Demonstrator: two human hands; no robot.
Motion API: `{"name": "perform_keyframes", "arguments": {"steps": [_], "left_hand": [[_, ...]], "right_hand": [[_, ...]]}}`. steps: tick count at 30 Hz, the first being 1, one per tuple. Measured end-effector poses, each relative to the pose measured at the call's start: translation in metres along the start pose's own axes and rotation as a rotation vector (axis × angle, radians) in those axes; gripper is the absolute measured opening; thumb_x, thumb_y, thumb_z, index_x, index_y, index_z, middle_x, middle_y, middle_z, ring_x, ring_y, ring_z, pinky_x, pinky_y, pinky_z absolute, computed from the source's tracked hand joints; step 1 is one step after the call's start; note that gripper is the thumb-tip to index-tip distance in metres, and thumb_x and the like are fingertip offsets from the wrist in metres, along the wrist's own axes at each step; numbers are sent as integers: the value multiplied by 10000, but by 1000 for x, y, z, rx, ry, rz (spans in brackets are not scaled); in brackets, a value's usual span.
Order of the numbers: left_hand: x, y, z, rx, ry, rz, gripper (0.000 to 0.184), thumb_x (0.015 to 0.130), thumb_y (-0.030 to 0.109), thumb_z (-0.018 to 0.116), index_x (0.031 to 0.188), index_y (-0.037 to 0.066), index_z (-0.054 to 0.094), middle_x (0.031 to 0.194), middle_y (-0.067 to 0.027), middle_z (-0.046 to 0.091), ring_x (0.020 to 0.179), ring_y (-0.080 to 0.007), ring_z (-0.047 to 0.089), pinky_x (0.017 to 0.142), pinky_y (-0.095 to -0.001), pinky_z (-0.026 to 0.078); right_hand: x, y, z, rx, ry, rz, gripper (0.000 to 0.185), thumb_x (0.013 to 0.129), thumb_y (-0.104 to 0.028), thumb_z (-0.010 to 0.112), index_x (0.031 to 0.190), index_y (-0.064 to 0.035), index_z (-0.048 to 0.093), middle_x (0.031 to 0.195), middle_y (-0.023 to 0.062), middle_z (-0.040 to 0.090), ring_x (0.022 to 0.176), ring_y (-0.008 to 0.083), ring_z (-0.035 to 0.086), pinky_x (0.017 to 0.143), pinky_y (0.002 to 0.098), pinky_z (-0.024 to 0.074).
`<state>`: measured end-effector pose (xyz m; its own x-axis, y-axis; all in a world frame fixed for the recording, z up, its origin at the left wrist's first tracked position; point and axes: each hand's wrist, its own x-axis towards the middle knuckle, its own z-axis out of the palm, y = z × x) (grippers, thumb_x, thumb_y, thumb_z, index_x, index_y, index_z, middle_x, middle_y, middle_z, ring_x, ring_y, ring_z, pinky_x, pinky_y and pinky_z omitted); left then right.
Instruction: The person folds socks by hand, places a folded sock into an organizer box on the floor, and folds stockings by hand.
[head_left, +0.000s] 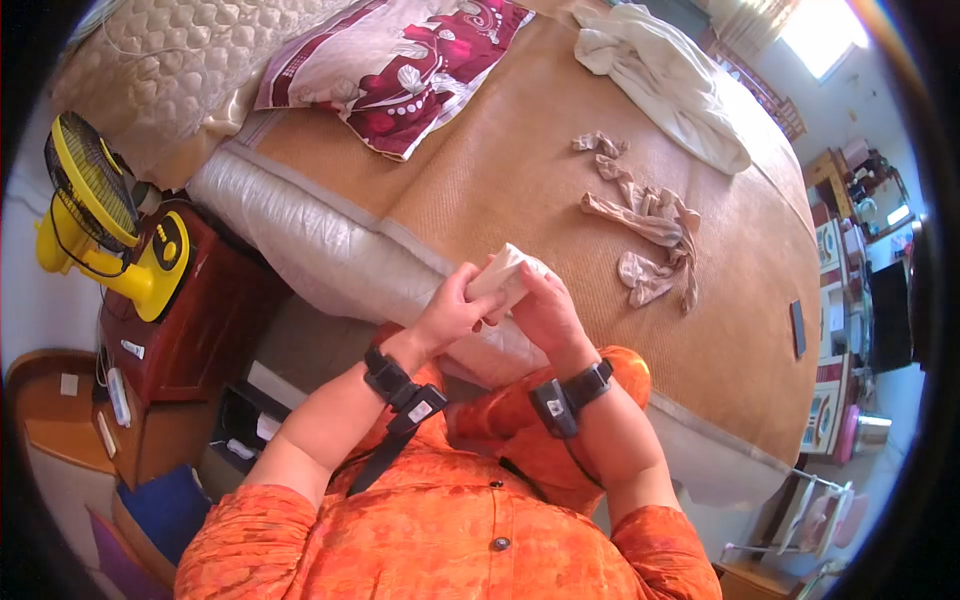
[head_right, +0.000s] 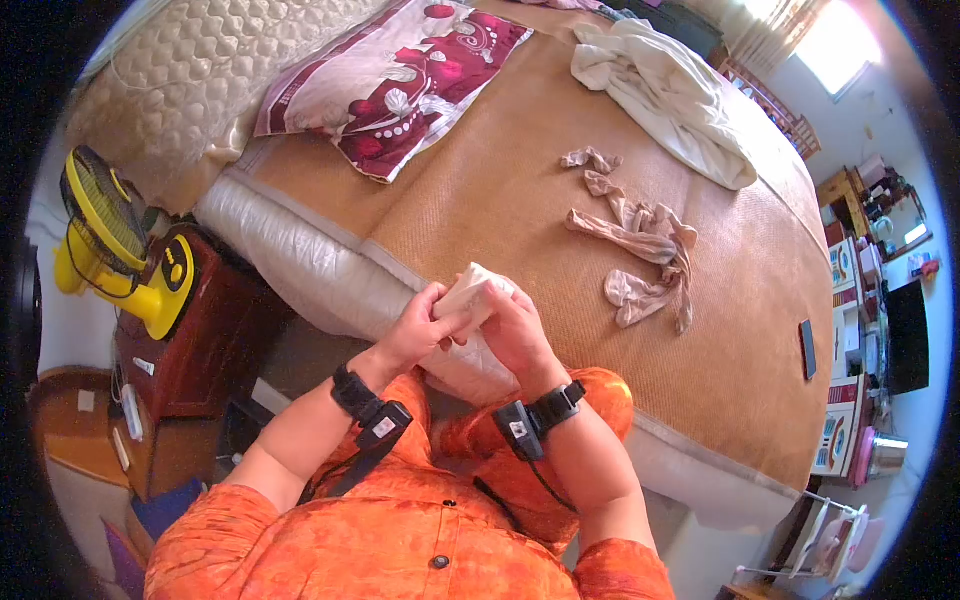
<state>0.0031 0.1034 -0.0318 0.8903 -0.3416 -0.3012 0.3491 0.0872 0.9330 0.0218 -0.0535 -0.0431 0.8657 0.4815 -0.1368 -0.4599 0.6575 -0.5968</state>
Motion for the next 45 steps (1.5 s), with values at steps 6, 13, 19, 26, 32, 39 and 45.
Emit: {"name": "perform_keyframes", "arguments": {"steps": [6,13,19,26,32,39,45], "left_hand": [[-22,-3,-37,-112,69,173,325,778,158,600,1020,42,417,781,-33,544,652,-90,549,481,-200,422],[-156,-41,-211,-45,779,-117,293,754,243,597,940,56,469,748,-53,580,535,-119,565,404,-216,412],[-365,-142,-291,-189,1427,-346,192,704,231,619,765,76,521,526,-13,457,335,-78,353,285,-202,243],[-442,-290,-227,-468,1283,-873,250,706,357,600,737,112,559,539,-21,479,405,-111,390,350,-254,291],[-398,-300,-206,-746,1374,-614,222,779,303,543,804,83,538,626,-18,507,451,-89,420,363,-212,337],[-383,-338,-219,-684,1265,-714,175,804,152,468,922,29,507,654,-83,504,476,-205,511,392,-300,425],[-367,-326,-212,140,1573,-978,340,698,79,488,1021,-24,471,935,-245,527,799,-360,557,712,-391,469]], "right_hand": [[22,11,21,-28,-125,128,282,857,-204,472,1061,-9,476,1021,109,536,894,225,529,739,342,444],[20,2,-11,-296,259,84,225,846,-239,479,965,-54,527,916,86,572,823,174,523,732,288,416],[6,-33,-82,-260,389,126,319,882,-182,394,1143,0,422,1020,100,524,886,206,509,815,308,412],[12,-21,-80,-441,366,253,322,874,-209,430,1138,-25,438,921,41,532,790,133,498,704,244,415],[11,-20,-87,-541,467,231,274,868,-200,452,1095,-47,468,845,7,523,686,89,467,592,203,396],[11,-13,-70,-664,480,219,207,862,-195,469,1015,-59,496,769,-20,508,625,62,450,529,176,376],[16,-14,-73,-695,534,230,211,858,-207,480,1002,-55,505,753,-24,494,603,53,435,514,166,362]]}}
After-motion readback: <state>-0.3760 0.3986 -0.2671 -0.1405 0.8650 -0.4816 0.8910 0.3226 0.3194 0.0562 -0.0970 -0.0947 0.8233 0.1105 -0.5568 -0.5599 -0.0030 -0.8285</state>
